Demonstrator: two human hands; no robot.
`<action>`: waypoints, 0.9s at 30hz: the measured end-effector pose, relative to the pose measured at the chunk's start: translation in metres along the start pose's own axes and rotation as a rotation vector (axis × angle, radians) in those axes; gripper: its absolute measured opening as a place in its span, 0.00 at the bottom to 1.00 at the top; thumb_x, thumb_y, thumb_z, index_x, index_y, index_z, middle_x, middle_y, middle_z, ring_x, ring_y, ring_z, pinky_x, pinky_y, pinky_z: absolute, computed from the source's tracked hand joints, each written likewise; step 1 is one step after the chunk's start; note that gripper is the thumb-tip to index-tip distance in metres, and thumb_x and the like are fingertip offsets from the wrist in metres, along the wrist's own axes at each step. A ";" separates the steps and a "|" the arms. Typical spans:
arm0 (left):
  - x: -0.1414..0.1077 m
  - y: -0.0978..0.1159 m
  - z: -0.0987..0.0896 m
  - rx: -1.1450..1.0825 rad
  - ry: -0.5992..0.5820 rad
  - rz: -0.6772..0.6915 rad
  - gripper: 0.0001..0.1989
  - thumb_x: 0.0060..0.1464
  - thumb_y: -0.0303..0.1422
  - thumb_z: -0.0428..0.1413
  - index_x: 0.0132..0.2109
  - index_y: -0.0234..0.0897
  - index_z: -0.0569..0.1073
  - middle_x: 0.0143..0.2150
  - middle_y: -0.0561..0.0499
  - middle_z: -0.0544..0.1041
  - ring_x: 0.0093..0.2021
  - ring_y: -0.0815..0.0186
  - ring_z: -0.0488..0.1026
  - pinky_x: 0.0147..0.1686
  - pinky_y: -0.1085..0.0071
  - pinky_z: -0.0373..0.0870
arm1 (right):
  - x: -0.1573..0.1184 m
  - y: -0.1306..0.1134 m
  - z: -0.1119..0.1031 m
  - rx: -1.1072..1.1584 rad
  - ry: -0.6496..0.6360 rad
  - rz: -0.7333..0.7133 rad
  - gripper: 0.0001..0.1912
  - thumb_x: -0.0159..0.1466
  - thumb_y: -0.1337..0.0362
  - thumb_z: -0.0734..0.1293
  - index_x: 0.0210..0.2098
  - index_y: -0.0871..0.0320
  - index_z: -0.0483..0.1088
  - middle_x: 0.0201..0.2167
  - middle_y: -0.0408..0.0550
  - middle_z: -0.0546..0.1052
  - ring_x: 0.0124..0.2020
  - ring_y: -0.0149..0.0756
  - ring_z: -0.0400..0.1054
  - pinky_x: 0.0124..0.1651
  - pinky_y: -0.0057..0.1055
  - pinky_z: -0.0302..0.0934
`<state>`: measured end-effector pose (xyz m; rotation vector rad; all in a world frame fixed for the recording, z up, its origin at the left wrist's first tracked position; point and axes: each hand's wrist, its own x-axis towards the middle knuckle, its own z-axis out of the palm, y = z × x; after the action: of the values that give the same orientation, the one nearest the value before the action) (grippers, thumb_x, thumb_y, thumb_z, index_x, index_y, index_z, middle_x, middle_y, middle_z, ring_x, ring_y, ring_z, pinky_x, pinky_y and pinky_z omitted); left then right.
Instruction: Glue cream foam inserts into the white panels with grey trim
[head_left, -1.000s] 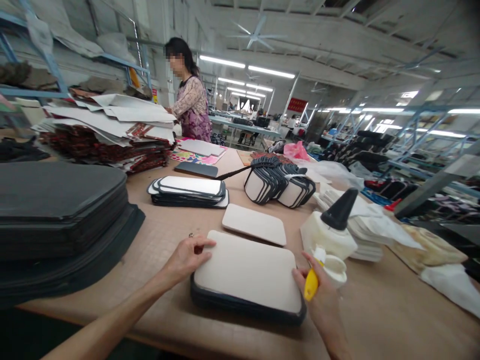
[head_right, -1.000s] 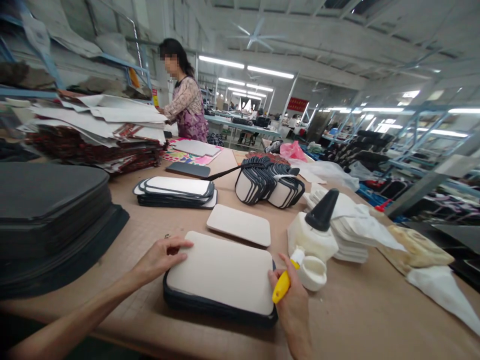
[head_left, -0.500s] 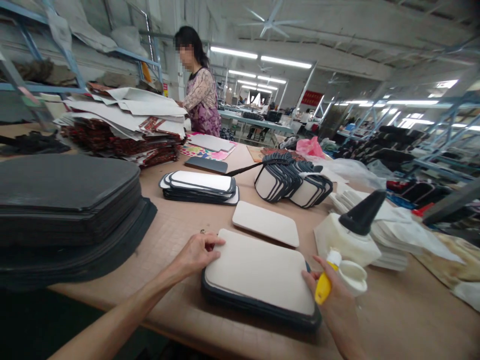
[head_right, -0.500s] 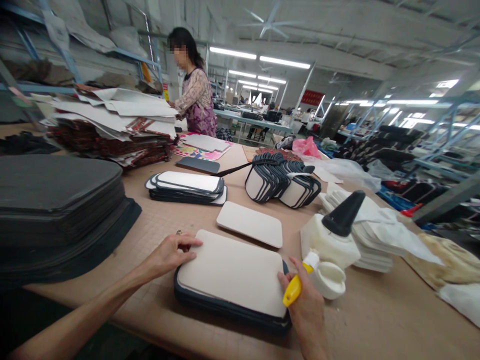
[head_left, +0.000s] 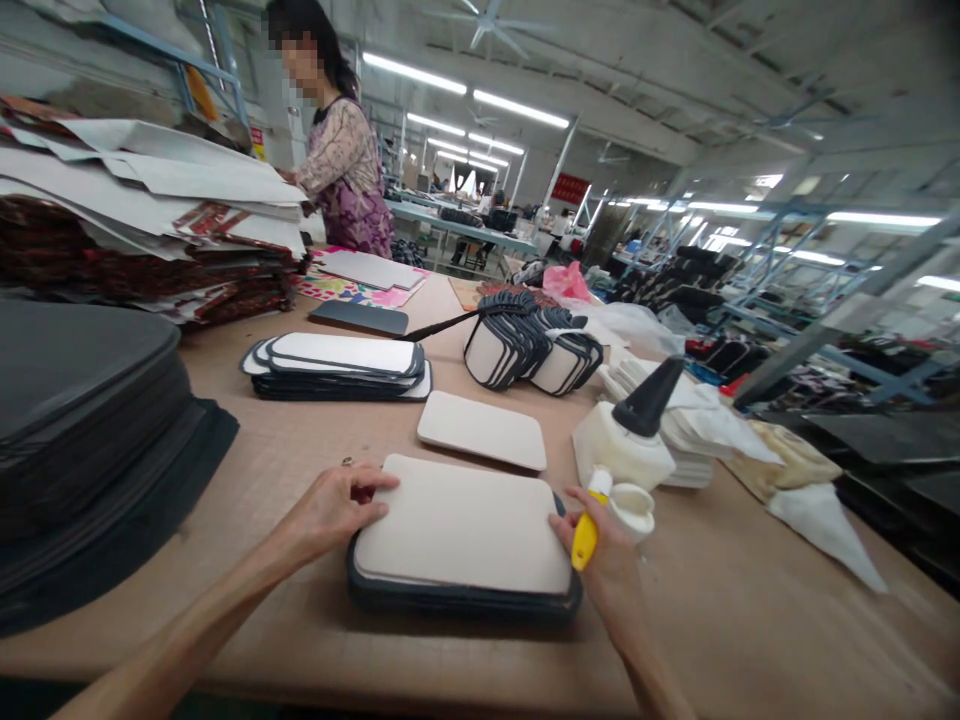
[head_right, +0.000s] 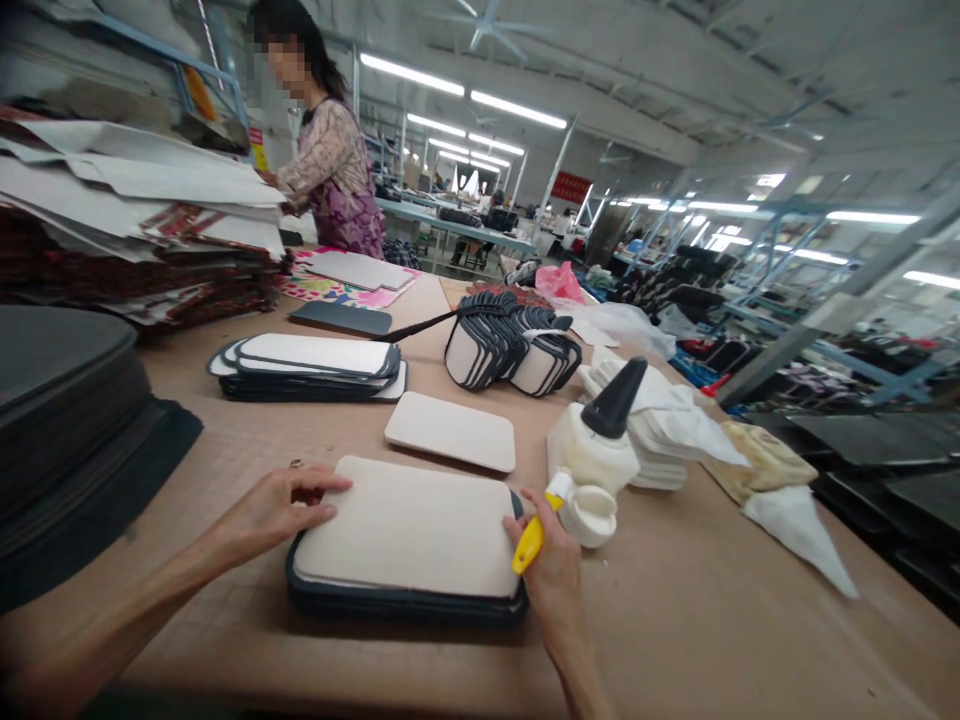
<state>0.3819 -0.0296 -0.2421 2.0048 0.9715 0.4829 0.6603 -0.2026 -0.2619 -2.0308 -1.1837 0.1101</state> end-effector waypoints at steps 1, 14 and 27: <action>0.000 0.000 0.000 0.010 0.000 0.005 0.18 0.41 0.34 0.54 0.40 0.34 0.77 0.31 0.51 0.73 0.30 0.65 0.68 0.32 0.72 0.66 | 0.000 -0.001 0.000 -0.001 0.004 0.000 0.20 0.58 0.55 0.62 0.46 0.58 0.66 0.25 0.43 0.73 0.25 0.34 0.68 0.29 0.29 0.61; -0.003 0.001 0.000 0.130 -0.032 0.068 0.16 0.44 0.30 0.52 0.41 0.39 0.76 0.33 0.52 0.73 0.32 0.65 0.69 0.36 0.71 0.65 | -0.007 -0.003 0.006 -0.081 0.020 -0.044 0.18 0.61 0.55 0.57 0.45 0.58 0.66 0.25 0.45 0.73 0.26 0.37 0.69 0.29 0.29 0.61; -0.032 0.037 -0.003 0.490 -0.326 0.501 0.25 0.37 0.15 0.50 0.45 0.39 0.67 0.50 0.49 0.68 0.52 0.61 0.62 0.52 0.70 0.60 | -0.009 -0.025 0.055 -0.349 0.182 -0.600 0.17 0.64 0.62 0.53 0.37 0.54 0.72 0.30 0.53 0.76 0.36 0.45 0.70 0.39 0.43 0.62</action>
<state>0.3775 -0.0659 -0.2099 2.6822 0.3981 0.1692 0.6143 -0.1713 -0.2873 -1.8231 -1.7241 -0.5976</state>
